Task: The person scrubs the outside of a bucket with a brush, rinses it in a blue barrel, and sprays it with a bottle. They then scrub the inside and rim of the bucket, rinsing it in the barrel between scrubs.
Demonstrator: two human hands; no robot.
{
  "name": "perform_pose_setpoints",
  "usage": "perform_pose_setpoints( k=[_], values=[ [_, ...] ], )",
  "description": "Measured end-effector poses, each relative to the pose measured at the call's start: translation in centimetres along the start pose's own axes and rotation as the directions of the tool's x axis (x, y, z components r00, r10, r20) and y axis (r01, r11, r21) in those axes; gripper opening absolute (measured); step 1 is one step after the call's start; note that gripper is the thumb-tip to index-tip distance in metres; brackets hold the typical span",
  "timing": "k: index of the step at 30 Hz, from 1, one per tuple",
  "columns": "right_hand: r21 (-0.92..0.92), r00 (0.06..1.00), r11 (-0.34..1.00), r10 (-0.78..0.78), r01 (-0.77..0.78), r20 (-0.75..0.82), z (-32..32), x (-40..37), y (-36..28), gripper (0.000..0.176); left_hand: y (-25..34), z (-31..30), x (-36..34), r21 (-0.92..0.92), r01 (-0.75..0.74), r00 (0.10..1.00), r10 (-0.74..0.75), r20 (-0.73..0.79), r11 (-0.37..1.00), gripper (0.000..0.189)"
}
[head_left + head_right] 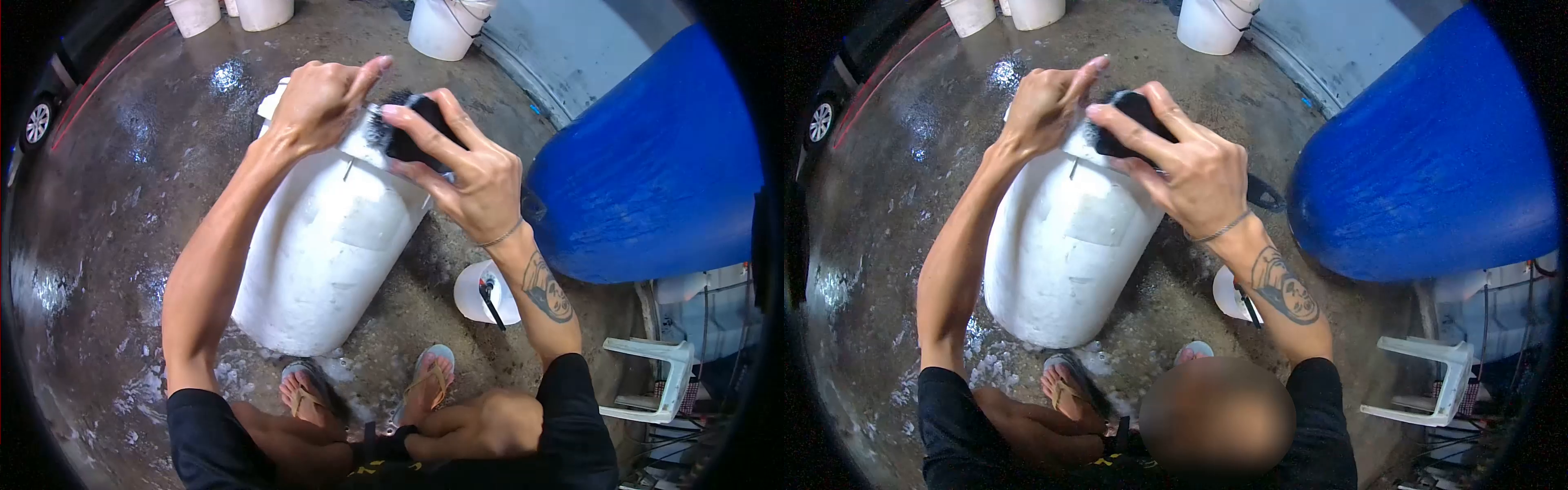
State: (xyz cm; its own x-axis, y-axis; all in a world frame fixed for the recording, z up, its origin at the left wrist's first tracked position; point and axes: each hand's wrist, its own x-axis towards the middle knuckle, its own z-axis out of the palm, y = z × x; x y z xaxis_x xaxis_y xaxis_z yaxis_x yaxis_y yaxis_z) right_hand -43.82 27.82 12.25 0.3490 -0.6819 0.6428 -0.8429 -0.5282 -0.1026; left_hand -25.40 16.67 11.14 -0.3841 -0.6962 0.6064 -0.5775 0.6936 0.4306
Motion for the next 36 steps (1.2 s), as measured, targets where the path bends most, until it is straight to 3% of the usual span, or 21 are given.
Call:
perform_pose_setpoints(
  k=[3,4,6,8,11,13,15,16,18,20,21,24,25,29,32,34,36],
  values=[
    [-0.025,0.995,0.995,0.098,-0.098,-0.035,1.0,-3.8,3.5,0.058,-2.0,-1.6,-0.7,-0.077,0.204,0.977,-0.198,0.075,0.976,0.07],
    [-0.069,0.978,0.981,0.186,-0.18,0.091,1.4,-5.5,4.7,0.057,-2.3,-1.9,-1.1,-0.077,0.217,0.975,-0.212,0.062,0.973,0.07],
    [0.024,0.977,0.976,0.215,-0.215,0.004,1.9,-5.7,4.3,0.054,-2.2,-2.8,-1.1,-0.179,0.168,0.985,-0.171,-0.004,0.969,0.076],
    [0.041,0.992,0.993,0.115,-0.113,-0.046,1.7,-3.7,3.4,0.053,-1.6,-2.7,-1.6,-0.193,0.183,0.983,-0.181,0.031,0.964,0.086],
    [0.039,0.999,0.999,-0.023,0.022,0.022,1.1,1.0,0.5,0.056,-0.5,-1.6,-1.5,-0.24,0.162,0.986,-0.169,-0.007,0.957,0.102],
    [0.053,0.996,0.994,-0.092,0.091,0.015,0.9,2.6,-0.7,0.056,-0.3,-1.1,-1.6,-0.337,0.164,0.986,-0.167,0.02,0.927,0.102],
    [0.163,0.995,0.987,-0.009,-0.007,0.097,0.4,3.0,-1.6,0.054,-0.2,-1.2,-1.8,-0.386,0.164,0.983,-0.184,-0.014,0.908,0.102],
    [0.205,0.992,0.978,0.021,-0.046,0.123,0.3,2.1,-0.2,0.055,-0.4,-1.7,-1.9,-0.378,0.198,0.98,-0.194,0.049,0.904,0.107],
    [0.156,0.955,0.961,0.19,-0.228,0.227,0.0,-0.1,1.5,0.055,-1.4,-2.5,-2.3,-0.371,0.236,0.972,-0.215,0.098,0.898,0.114],
    [0.171,0.95,0.949,0.227,-0.266,0.214,0.7,-1.1,1.7,0.055,-2.1,-2.6,-2.4,-0.189,0.187,0.981,-0.172,0.092,0.964,0.112],
    [0.189,0.945,0.936,0.262,-0.298,0.194,0.7,-0.7,1.6,0.054,-1.7,-2.1,-2.3,-0.194,0.071,0.997,-0.077,-0.023,0.978,0.095],
    [0.169,0.993,0.985,0.022,-0.041,0.114,0.6,2.3,-1.4,0.05,-0.5,-1.6,-2.2,-0.245,0.013,0.998,-0.027,-0.053,0.969,0.094],
    [0.161,0.996,0.987,-0.016,0.002,0.09,1.0,2.7,-1.6,0.049,0.1,-0.9,-2.3,-0.256,-0.063,0.984,0.017,-0.177,0.965,0.092],
    [0.182,0.994,0.978,0.087,-0.099,0.072,0.7,1.2,1.4,0.049,-0.5,-1.6,-2.4,-0.231,-0.06,0.998,0.055,-0.029,0.971,0.09],
    [0.124,0.979,0.974,0.18,-0.191,0.093,0.8,-1.2,2.7,0.052,-1.1,-1.7,-2.5,-0.23,-0.038,0.996,0.017,-0.092,0.973,0.089],
    [0.157,0.999,0.987,0.031,-0.035,0.026,0.6,0.6,0.6,0.053,-1.3,-2.1,-2.4,-0.205,-0.006,0.999,-0.005,-0.049,0.979,0.085],
    [0.139,0.986,0.979,-0.155,0.146,0.054,0.5,2.3,-1.8,0.055,-1.0,-1.7,-2.3,-0.164,-0.004,0.997,-0.008,-0.074,0.987,0.082]
  ],
)
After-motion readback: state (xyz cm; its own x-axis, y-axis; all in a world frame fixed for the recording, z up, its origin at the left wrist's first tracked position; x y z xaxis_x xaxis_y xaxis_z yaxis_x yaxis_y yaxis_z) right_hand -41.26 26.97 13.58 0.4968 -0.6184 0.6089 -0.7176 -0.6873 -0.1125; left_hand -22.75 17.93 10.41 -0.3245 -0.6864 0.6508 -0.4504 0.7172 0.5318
